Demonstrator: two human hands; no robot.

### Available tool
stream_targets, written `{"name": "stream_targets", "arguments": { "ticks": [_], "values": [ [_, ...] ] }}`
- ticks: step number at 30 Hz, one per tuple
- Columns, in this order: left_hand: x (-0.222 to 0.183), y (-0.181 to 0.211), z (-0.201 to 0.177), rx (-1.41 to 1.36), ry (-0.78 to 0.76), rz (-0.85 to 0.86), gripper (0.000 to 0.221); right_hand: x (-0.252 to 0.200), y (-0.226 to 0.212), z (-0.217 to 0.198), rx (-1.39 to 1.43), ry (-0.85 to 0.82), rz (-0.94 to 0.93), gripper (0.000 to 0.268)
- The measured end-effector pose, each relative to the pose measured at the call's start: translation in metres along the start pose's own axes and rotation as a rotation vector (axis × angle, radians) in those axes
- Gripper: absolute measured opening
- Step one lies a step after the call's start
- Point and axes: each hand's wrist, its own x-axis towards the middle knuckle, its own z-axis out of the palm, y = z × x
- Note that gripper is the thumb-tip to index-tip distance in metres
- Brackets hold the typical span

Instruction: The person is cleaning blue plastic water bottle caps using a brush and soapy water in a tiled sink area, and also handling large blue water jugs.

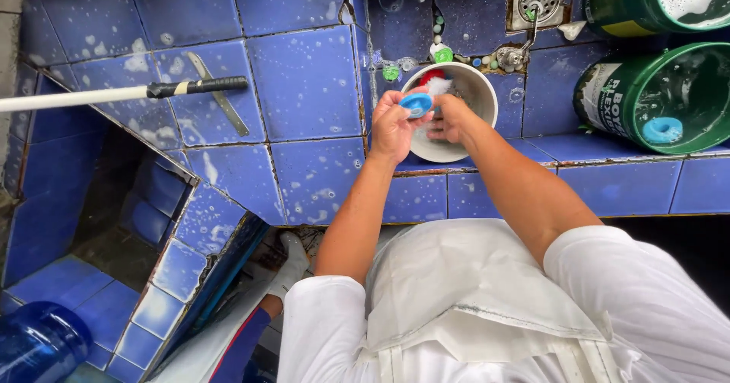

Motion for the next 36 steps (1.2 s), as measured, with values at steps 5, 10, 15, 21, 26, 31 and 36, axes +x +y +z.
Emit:
{"name": "stream_targets", "arguments": {
  "ticks": [5,10,15,21,26,31,36],
  "values": [
    [-0.015,0.016,-0.001,-0.132,-0.074,0.014,0.017,-0.015,-0.001,0.011,0.056,-0.018,-0.022,0.053],
    [-0.019,0.019,-0.01,-0.204,-0.014,-0.024,0.011,-0.039,0.004,0.031,-0.017,0.165,-0.209,0.061],
    [-0.022,0.026,-0.015,-0.309,-0.168,-0.037,0.046,-0.022,0.021,0.027,-0.385,0.6,-0.485,0.045],
    [-0.016,0.016,-0.042,-0.258,-0.187,-0.019,0.054,-0.035,0.024,0.025,-0.645,0.747,-1.121,0.049],
    [-0.026,0.02,-0.049,-0.21,-0.198,-0.014,0.057,-0.017,0.012,0.017,-0.818,0.605,-0.796,0.068],
    [-0.034,0.022,-0.067,-0.197,-0.173,-0.004,0.056,-0.002,0.005,0.001,-0.94,0.504,-0.508,0.073],
    [-0.047,0.028,-0.078,-0.167,-0.108,-0.019,0.054,-0.047,-0.007,0.005,-1.929,0.562,-0.91,0.058]
  ]
}}
